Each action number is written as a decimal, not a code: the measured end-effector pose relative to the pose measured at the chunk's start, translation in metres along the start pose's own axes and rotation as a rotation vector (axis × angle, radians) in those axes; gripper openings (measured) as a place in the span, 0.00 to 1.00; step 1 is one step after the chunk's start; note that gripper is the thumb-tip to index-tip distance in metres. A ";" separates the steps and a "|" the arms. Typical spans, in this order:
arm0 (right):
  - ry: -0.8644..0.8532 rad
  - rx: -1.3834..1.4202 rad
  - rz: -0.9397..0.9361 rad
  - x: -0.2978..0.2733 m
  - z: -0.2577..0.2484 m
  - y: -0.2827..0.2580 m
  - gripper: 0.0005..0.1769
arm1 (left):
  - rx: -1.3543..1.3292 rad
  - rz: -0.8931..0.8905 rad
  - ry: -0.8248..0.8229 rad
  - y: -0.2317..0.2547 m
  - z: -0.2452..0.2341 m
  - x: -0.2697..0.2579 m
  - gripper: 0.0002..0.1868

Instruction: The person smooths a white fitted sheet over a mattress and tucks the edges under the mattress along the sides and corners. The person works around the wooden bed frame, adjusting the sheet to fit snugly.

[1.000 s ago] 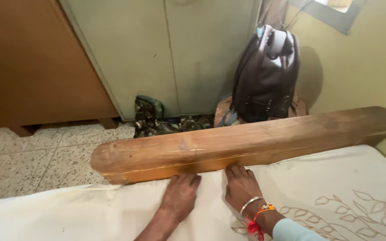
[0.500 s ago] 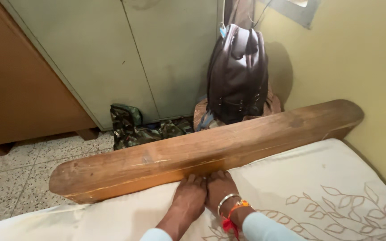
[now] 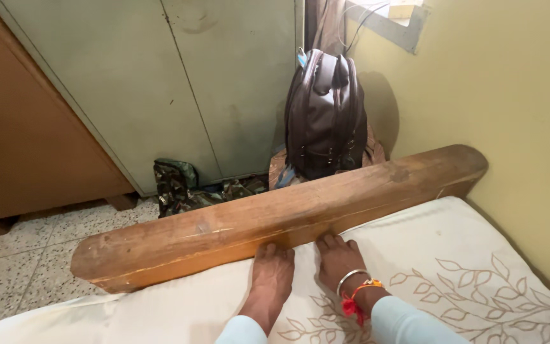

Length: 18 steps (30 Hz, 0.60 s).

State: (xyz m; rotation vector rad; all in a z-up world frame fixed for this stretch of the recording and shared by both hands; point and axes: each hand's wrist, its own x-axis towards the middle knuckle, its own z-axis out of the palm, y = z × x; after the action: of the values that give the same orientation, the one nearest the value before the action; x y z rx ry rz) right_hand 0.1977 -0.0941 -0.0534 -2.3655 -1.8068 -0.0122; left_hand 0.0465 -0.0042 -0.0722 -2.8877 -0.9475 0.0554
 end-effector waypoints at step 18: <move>-0.456 -0.097 0.066 0.042 -0.008 -0.005 0.22 | -0.218 -0.036 -0.011 0.020 0.004 0.002 0.23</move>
State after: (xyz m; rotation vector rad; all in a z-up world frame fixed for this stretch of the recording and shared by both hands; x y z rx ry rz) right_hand 0.2052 -0.0542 -0.0407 -2.6583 -1.9435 0.4972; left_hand 0.0594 -0.0189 -0.0789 -3.0685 -1.0690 -0.0378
